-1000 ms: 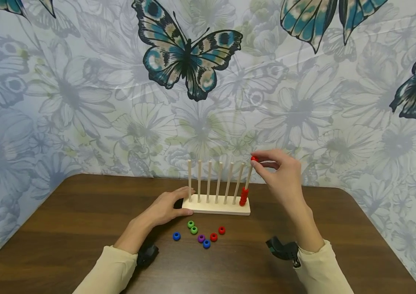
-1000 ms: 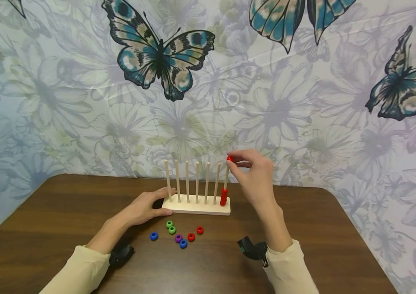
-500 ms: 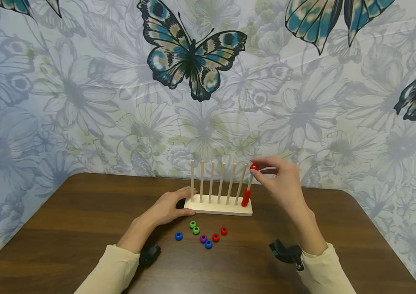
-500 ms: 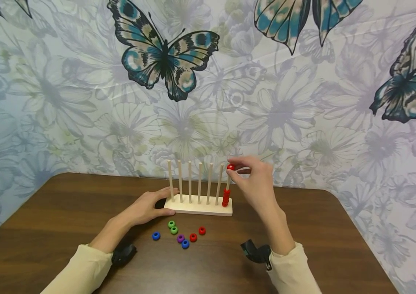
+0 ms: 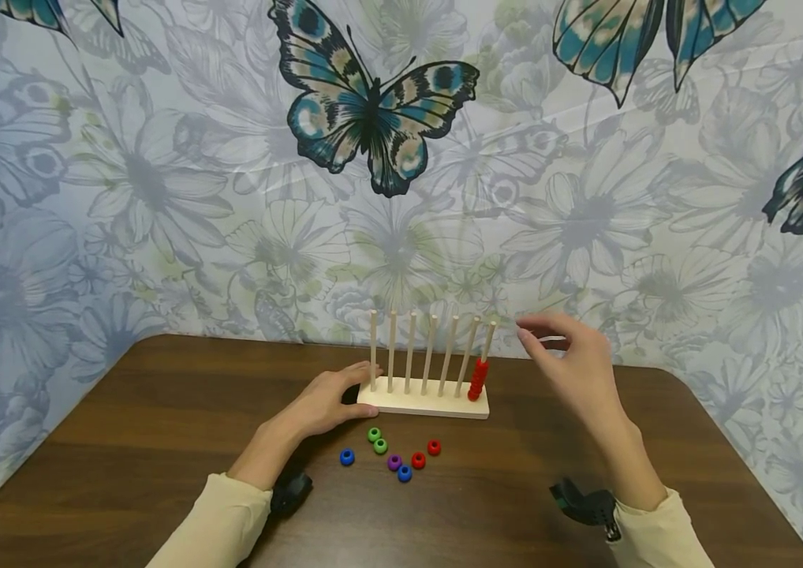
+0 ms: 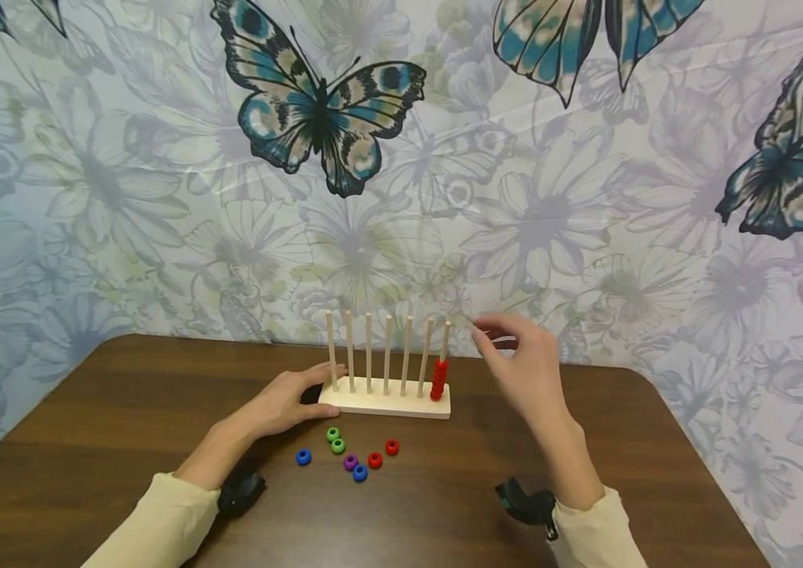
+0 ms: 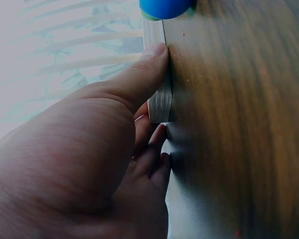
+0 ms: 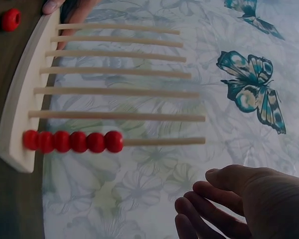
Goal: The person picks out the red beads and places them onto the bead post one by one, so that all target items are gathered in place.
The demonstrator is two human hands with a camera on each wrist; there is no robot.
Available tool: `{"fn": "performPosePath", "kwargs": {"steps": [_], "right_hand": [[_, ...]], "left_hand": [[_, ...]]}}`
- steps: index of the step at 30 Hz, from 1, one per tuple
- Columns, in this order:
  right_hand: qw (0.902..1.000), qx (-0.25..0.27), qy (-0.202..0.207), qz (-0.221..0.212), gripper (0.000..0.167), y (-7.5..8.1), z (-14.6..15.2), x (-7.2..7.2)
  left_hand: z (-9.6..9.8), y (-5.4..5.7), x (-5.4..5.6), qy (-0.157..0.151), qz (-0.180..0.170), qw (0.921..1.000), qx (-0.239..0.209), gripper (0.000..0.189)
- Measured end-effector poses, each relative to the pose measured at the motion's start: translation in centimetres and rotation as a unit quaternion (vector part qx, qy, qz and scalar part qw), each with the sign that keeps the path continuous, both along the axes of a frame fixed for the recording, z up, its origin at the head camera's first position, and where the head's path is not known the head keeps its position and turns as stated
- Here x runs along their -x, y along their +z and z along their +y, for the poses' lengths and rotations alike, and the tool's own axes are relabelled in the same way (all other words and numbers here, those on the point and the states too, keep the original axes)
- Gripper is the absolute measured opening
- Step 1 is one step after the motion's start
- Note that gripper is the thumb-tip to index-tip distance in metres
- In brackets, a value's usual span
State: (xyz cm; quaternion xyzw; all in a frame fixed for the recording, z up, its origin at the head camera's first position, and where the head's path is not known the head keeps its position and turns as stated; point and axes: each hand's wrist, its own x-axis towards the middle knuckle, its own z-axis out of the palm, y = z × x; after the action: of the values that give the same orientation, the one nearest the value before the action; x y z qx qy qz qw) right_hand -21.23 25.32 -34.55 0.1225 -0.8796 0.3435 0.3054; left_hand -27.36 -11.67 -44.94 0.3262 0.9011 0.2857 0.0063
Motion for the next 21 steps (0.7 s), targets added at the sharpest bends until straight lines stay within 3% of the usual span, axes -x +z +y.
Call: {"fn": "performPosePath", "kwargs": {"steps": [12,17,21], "right_hand": [[0.9992,-0.037,0.009,0.010,0.011,-2.7,1.8,-0.9],[0.9979,-0.045,0.047,0.003,0.011,-3.9,0.7,-0.9],[0.9953,-0.043,0.082,-0.029,0.013,-4.7,-0.4,-1.1]], "left_hand": [[-0.3,-0.1,0.1,0.008,-0.005,0.9999,0.005,0.065],[-0.2,-0.2,0.1,0.005,-0.003,1.0000,0.006,0.065],[0.0,-0.1,0.2,0.001,-0.002,1.0000,0.006,0.064]]}}
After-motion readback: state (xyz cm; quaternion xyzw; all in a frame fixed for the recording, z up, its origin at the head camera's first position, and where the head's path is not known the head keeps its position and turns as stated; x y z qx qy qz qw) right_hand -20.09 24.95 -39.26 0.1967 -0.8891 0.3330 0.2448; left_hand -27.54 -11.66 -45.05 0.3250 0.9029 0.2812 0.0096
